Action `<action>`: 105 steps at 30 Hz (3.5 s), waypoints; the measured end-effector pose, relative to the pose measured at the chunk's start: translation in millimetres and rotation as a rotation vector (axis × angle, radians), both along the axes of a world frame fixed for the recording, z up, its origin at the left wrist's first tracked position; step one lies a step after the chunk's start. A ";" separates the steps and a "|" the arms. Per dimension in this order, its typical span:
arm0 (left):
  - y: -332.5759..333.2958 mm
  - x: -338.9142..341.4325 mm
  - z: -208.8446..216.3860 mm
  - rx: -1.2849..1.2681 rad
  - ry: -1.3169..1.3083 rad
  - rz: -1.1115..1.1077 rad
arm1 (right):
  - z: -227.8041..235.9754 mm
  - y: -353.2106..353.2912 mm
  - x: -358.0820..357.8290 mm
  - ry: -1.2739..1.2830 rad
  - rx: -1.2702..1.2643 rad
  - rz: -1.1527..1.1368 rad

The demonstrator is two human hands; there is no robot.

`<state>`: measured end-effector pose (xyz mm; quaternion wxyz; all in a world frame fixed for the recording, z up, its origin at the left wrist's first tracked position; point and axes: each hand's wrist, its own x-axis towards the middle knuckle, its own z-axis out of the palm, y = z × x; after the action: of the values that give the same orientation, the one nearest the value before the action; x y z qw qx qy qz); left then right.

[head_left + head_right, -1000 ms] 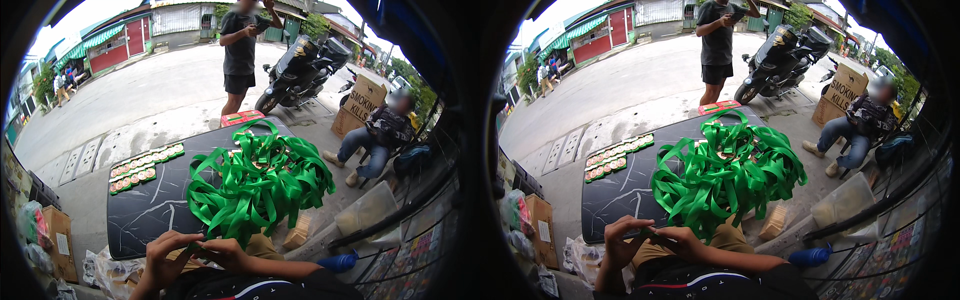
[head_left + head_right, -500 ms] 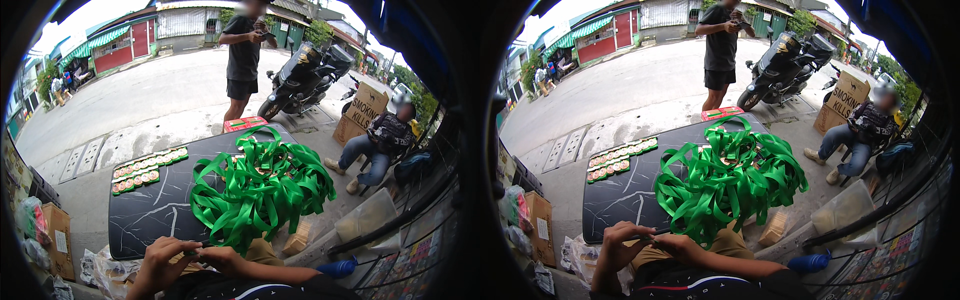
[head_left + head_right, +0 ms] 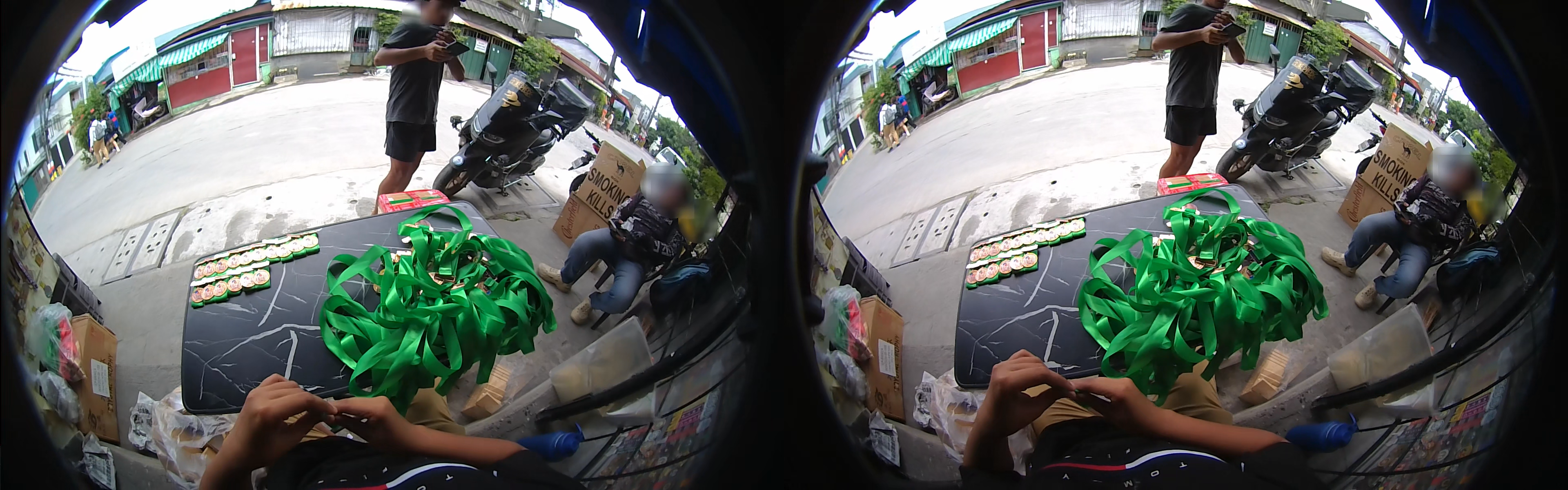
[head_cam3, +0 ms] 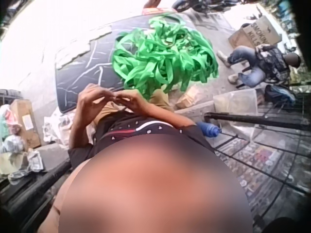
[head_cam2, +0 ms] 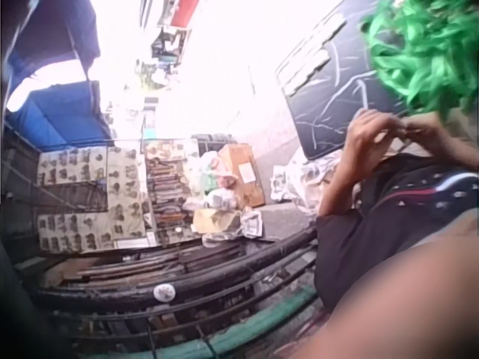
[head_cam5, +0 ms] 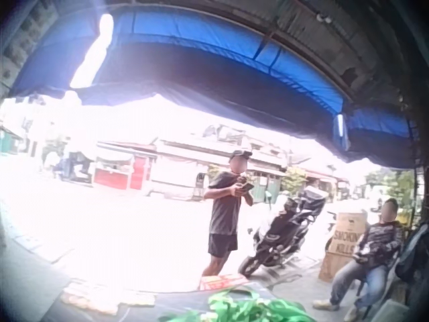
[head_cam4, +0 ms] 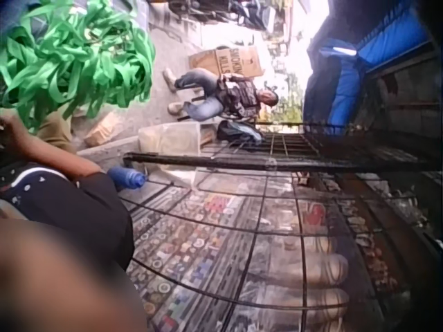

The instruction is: The person attaches green ribbons to small medals at a street-side stall. They repeatedly pick a ribbon, thread it through the medal, and place the finished item on a table. A bystander sits nearby and a motorcyclist passes in the background.

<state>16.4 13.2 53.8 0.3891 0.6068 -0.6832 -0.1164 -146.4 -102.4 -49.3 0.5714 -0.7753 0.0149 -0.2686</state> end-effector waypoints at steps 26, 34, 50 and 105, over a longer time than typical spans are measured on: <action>51.8 -38.1 -110.7 0.037 2.861 -0.173 | 168.1 -46.4 -33.6 -0.339 0.169 0.751; 94.0 22.5 -25.6 -0.385 2.067 0.216 | 162.1 -49.6 -40.8 -0.302 0.156 1.024; -53.7 153.1 -32.5 -0.142 1.855 0.136 | 88.8 -32.6 -66.9 -0.217 -0.097 0.378; -65.0 72.8 21.5 -0.372 1.132 -0.027 | 44.0 -49.4 27.0 -0.028 -0.415 -0.195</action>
<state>89.2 -51.8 75.3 0.7911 0.3633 -0.3860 -0.3051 -119.4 -151.8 -5.3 0.3710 -0.8674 0.0262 -0.3307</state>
